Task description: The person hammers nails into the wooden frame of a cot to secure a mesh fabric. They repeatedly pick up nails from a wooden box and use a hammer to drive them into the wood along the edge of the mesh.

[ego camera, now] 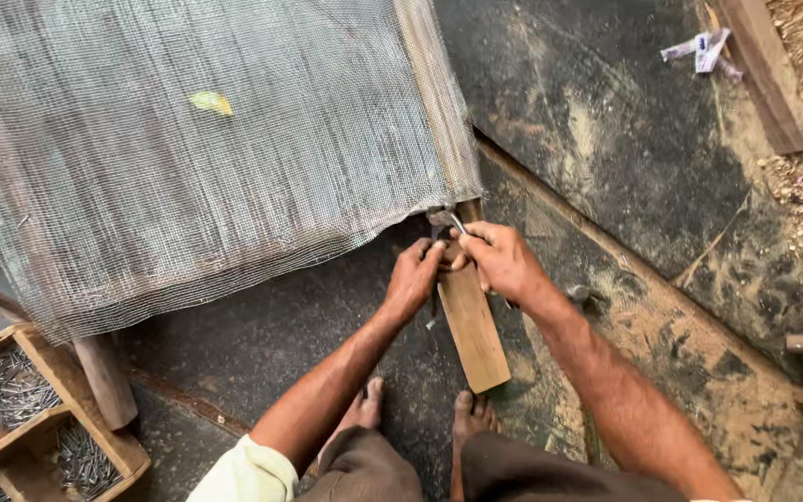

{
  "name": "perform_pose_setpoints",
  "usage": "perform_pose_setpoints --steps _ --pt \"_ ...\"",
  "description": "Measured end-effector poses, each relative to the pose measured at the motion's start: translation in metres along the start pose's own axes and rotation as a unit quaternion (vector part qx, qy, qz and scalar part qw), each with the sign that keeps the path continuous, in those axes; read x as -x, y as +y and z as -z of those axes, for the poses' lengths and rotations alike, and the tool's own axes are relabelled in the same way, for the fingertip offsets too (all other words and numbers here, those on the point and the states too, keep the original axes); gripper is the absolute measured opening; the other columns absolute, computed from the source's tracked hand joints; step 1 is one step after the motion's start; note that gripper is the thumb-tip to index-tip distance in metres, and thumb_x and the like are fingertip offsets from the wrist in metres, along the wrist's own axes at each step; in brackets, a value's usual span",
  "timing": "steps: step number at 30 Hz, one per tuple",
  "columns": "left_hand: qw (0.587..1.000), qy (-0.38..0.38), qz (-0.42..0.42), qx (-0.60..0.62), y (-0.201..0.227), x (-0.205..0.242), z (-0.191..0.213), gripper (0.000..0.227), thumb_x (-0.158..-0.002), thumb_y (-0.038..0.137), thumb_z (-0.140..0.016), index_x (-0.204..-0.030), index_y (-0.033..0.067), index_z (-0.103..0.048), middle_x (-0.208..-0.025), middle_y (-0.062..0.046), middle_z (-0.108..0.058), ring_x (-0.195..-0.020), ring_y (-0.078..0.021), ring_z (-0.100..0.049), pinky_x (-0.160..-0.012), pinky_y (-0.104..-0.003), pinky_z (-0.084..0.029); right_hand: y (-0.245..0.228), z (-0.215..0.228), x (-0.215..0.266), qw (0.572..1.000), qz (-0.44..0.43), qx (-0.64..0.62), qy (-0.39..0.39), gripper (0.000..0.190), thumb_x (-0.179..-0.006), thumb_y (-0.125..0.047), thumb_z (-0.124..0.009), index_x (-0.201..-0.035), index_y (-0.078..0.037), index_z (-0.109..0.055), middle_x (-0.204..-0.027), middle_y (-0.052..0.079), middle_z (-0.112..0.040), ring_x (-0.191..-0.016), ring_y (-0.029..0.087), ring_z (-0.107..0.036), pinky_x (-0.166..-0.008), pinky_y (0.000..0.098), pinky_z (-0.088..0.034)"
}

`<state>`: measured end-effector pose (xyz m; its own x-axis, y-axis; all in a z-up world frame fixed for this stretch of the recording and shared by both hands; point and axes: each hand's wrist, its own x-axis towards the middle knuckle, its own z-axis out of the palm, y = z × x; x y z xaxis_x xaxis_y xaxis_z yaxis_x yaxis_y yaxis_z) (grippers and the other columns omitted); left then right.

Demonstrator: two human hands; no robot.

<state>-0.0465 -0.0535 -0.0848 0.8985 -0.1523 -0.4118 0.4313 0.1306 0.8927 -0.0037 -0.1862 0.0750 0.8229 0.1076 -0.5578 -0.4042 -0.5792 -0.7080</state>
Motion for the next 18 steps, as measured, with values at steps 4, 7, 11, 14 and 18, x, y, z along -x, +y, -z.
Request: perform_pose_setpoints --steps 4,7,11,14,18 --pt "0.985 -0.047 0.062 0.153 -0.006 0.004 -0.005 0.036 -0.106 0.029 -0.05 -0.111 -0.0045 -0.061 -0.089 -0.015 -0.073 -0.072 -0.0226 -0.075 -0.062 -0.036 -0.061 -0.017 0.006 -0.009 0.997 -0.063 0.025 -0.039 0.03 -0.097 -0.02 -0.056 -0.114 0.0 -0.071 -0.08 0.005 -0.078 -0.041 0.009 -0.052 -0.037 0.0276 -0.043" --pt "0.98 -0.063 0.076 0.172 0.002 0.002 0.0 0.036 -0.107 0.029 -0.047 -0.112 -0.0029 -0.064 -0.086 -0.016 -0.073 -0.07 -0.0228 -0.074 -0.061 -0.035 -0.06 -0.026 0.007 -0.013 0.994 -0.091 0.052 -0.039 0.028 -0.098 -0.021 -0.058 -0.11 -0.001 -0.073 -0.079 0.005 -0.078 -0.041 0.009 -0.05 -0.037 0.0272 -0.04" --pt "0.969 -0.076 0.108 0.21 0.013 0.005 0.002 0.04 -0.109 0.031 -0.043 -0.112 -0.0042 -0.061 -0.091 -0.018 -0.075 -0.075 -0.0259 -0.076 -0.066 -0.037 -0.062 -0.034 0.004 -0.023 0.994 -0.081 0.023 -0.064 0.025 -0.097 -0.019 -0.059 -0.104 0.001 -0.073 -0.076 0.007 -0.076 -0.041 0.01 -0.051 -0.038 0.027 -0.04" --pt "0.961 -0.092 0.113 0.236 0.027 0.001 -0.007 0.041 -0.11 0.032 -0.041 -0.115 -0.0041 -0.06 -0.098 -0.018 -0.076 -0.086 -0.0254 -0.077 -0.076 -0.038 -0.065 -0.045 0.011 -0.038 0.99 -0.096 0.07 -0.074 0.024 -0.098 -0.016 -0.057 -0.095 0.002 -0.074 -0.074 0.007 -0.075 -0.047 0.009 -0.056 -0.042 0.0265 -0.045" --pt "0.95 -0.085 0.127 0.272 0.036 0.011 -0.012 0.041 -0.11 0.031 -0.039 -0.117 -0.0033 -0.061 -0.1 -0.015 -0.075 -0.089 -0.0249 -0.077 -0.08 -0.039 -0.066 -0.052 0.008 -0.046 0.985 -0.123 0.086 -0.09 0.025 -0.098 -0.015 -0.056 -0.085 0.001 -0.07 -0.068 0.006 -0.068 -0.051 0.013 -0.058 -0.044 0.0292 -0.047"
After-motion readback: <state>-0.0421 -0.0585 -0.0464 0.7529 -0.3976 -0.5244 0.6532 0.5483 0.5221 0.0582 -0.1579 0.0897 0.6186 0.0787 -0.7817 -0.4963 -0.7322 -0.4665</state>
